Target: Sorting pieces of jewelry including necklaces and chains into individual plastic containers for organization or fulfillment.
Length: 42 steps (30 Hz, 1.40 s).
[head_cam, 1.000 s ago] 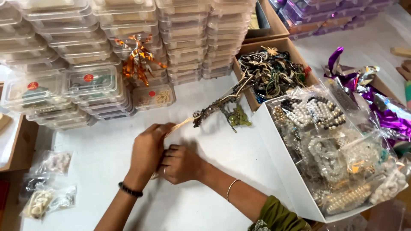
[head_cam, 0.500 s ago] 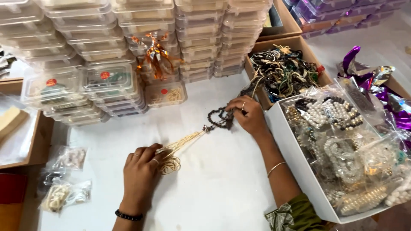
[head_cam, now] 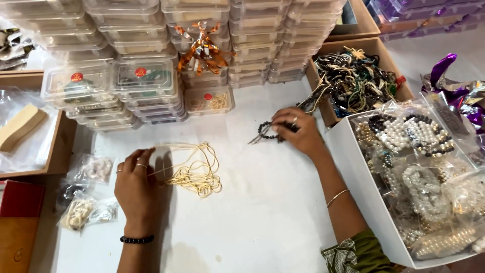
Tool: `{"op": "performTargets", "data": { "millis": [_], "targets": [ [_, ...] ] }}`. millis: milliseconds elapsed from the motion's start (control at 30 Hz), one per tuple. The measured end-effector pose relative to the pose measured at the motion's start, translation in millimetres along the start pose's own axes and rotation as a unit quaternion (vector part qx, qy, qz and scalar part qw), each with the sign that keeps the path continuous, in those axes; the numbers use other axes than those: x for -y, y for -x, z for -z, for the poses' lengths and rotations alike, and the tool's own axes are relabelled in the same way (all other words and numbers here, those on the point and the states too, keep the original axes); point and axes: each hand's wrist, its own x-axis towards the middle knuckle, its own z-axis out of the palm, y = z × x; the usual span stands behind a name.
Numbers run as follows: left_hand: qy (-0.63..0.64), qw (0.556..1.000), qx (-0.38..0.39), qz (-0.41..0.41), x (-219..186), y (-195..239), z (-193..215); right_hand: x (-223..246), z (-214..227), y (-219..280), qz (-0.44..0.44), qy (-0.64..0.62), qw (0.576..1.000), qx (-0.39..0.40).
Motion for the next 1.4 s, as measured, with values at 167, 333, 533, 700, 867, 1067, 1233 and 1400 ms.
{"op": "performTargets", "data": {
  "millis": [167,333,533,700,867,1067,1233,1400],
  "targets": [
    [0.147,0.985,0.067,0.056,9.9,-3.3,0.9,-5.4,-6.3,1.4,-0.066,-0.141,0.958,-0.242],
    [0.146,0.985,0.084,0.044,13.0,-5.9,3.7,35.6,-11.0,-6.0,0.008,-0.010,0.987,-0.163],
    [0.179,0.973,0.144,0.034,40.1,-6.6,-0.4,-35.3,-39.4,7.9,-0.028,0.248,0.967,-0.043],
    [0.254,0.934,0.252,-0.003,48.9,-13.7,26.6,24.3,-41.6,1.6,-0.023,0.396,0.908,-0.131],
    [0.426,0.879,0.214,0.007,62.6,-9.9,4.3,84.6,-95.1,-18.7,0.025,0.077,0.995,-0.062],
    [0.294,0.951,0.082,-0.053,18.2,-10.5,-4.4,126.0,-124.3,-46.2,-0.075,-0.001,0.995,-0.065],
    [0.358,0.923,0.099,-0.100,3.4,-6.2,-7.9,128.3,-120.3,-39.9,-0.049,-0.017,0.997,-0.060],
    [0.587,0.772,0.245,-0.019,-8.4,0.5,-2.0,129.4,-101.4,-37.1,0.077,-0.125,0.988,-0.037]
  ]
}}
